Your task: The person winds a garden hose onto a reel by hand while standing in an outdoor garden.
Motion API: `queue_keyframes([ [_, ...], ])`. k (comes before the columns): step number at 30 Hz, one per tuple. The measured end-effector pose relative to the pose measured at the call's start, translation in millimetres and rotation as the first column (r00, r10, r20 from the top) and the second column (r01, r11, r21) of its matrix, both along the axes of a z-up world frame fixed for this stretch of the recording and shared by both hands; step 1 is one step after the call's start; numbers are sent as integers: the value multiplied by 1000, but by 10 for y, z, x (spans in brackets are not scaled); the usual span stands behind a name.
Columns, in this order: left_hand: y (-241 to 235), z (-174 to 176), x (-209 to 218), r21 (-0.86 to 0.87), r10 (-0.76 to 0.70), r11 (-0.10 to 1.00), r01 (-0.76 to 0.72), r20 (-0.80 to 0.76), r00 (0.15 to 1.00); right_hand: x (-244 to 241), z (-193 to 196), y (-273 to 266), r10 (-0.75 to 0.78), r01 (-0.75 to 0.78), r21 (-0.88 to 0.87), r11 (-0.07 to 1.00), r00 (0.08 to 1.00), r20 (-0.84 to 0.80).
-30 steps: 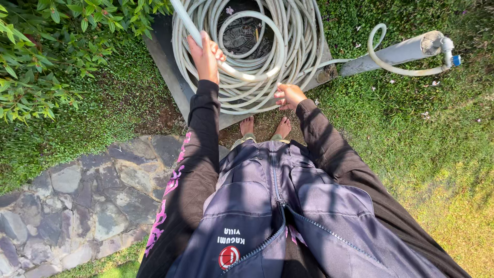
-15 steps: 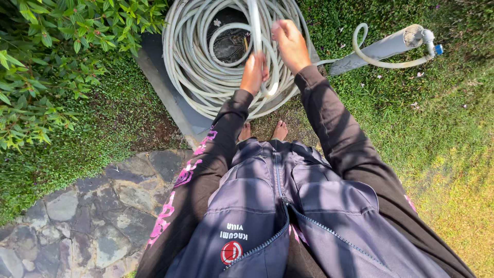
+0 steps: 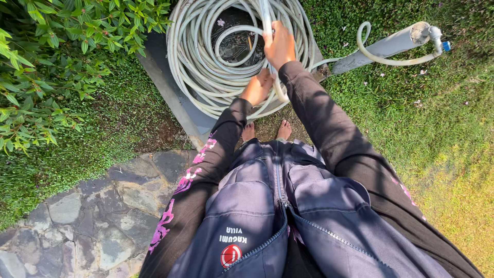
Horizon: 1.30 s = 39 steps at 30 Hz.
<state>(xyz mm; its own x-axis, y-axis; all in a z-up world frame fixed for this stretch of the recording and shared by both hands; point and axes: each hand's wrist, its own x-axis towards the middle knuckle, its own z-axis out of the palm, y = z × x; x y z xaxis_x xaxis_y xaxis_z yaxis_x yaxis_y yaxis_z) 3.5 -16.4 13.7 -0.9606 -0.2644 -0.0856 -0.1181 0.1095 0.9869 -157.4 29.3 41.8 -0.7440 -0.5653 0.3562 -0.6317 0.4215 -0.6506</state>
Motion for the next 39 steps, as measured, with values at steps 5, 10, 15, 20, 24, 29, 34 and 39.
queue_keyframes([
  [5,-799,707,171,-622,220,718,-312,-223,950,333,329,14,46,-42,90,995,998,-41],
  [10,-1323,1015,118,-889,95,379,-257,-239,966,655,678,78,125,-115,223,968,992,-28],
  [15,-1449,423,-61,-906,25,396,-147,-149,989,786,562,-10,220,-154,347,925,962,-162],
  [20,-1518,-177,-159,-860,142,490,-143,-83,986,736,398,-59,239,-171,406,898,963,-123],
  [24,-1532,-493,-261,-768,215,551,-326,-246,945,723,620,115,217,-180,258,949,968,-125],
  [29,-1634,-924,-679,-449,608,716,-535,23,794,1024,566,824,23,-78,353,932,987,158],
  [34,-1659,-1363,-1113,-131,701,710,-692,37,713,1305,202,1635,-164,75,326,942,953,255],
  [39,-1455,-1598,-1370,723,689,261,-639,325,649,1560,-6,2086,-287,169,336,926,897,338],
])
